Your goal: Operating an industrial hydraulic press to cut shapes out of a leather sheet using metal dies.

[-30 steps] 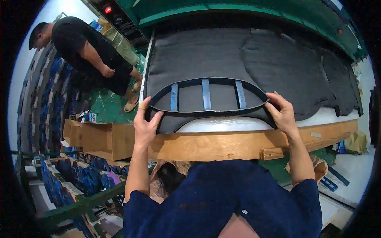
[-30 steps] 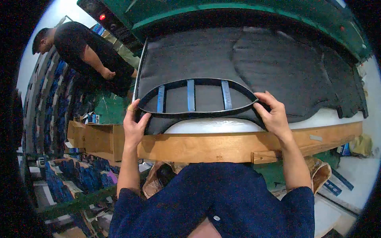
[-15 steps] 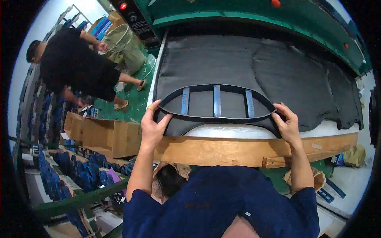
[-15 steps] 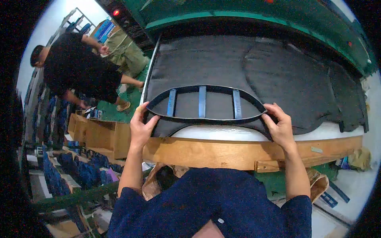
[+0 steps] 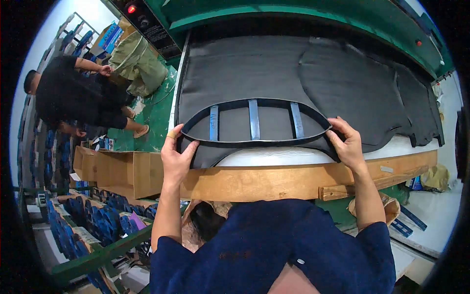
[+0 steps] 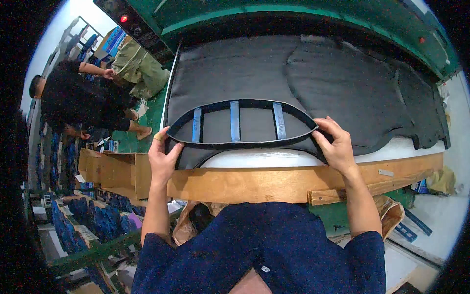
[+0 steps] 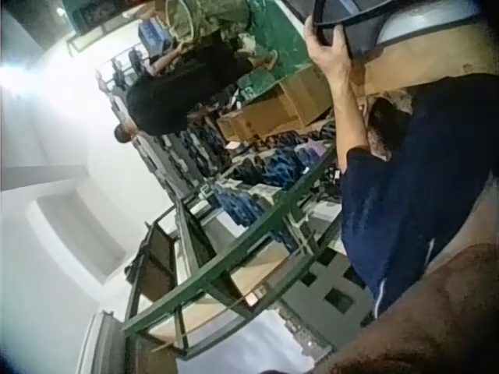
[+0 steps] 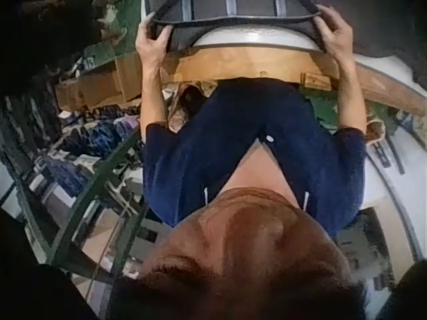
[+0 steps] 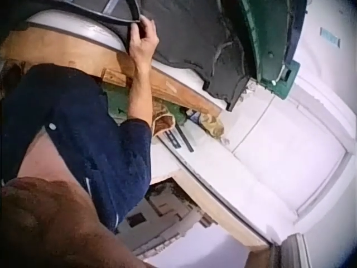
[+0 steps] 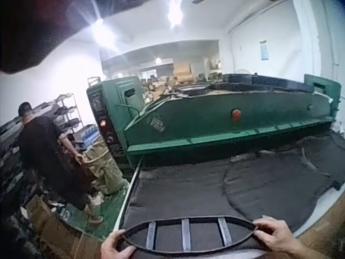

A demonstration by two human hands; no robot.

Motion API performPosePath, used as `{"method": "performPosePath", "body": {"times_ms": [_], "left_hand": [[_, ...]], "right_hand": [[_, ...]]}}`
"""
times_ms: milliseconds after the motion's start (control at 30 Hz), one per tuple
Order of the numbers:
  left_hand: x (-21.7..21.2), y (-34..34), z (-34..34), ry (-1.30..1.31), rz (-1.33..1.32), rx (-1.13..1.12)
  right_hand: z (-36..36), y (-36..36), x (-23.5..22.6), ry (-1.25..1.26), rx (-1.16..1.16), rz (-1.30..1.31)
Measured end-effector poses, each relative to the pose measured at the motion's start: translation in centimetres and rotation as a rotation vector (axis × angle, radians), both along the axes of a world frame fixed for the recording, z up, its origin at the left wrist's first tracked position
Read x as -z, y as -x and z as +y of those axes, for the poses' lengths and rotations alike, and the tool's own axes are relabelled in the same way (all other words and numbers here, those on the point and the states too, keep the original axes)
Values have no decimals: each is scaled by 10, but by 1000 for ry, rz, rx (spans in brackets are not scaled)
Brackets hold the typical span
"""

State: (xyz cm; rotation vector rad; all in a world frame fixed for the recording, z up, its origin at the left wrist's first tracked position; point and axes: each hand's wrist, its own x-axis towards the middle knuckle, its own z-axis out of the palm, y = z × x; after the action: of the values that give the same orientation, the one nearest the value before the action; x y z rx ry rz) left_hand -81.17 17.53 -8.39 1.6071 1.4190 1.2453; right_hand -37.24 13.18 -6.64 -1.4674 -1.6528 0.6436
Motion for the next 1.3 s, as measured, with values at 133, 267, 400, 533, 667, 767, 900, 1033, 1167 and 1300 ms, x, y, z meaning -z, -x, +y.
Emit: {"method": "performPosePath", "body": {"times_ms": [133, 267, 400, 533, 667, 767, 900, 1033, 1167, 1300], "left_hand": [[-3, 3, -3, 28, -45, -30], [-16, -5, -12, -9, 218, -91], [-10, -7, -14, 25, 116, -54], [-10, -1, -15, -13, 98, -61], [-1, 5, -13, -14, 38, -57], [-3, 5, -12, -55, 147, -80], [-3, 0, -9, -119, 101, -69], [-3, 2, -12, -133, 124, -71], [-2, 4, -12, -153, 158, -74], [4, 5, -11, -147, 130, -60]], "right_hand": [[2, 0, 2, -28, -18, 20], [-3, -4, 1, -5, -3, -83], [-11, -4, 2, 40, 66, 7], [-7, -6, 5, 29, 24, 16], [-1, -4, 8, 29, 10, 41], [-1, -7, 16, 59, 32, 104], [-2, -19, 23, 75, -5, 95], [-2, -16, 23, 76, -14, 126], [-3, -17, 24, 59, -25, 66], [-5, -15, 22, 89, -8, 76]]}}
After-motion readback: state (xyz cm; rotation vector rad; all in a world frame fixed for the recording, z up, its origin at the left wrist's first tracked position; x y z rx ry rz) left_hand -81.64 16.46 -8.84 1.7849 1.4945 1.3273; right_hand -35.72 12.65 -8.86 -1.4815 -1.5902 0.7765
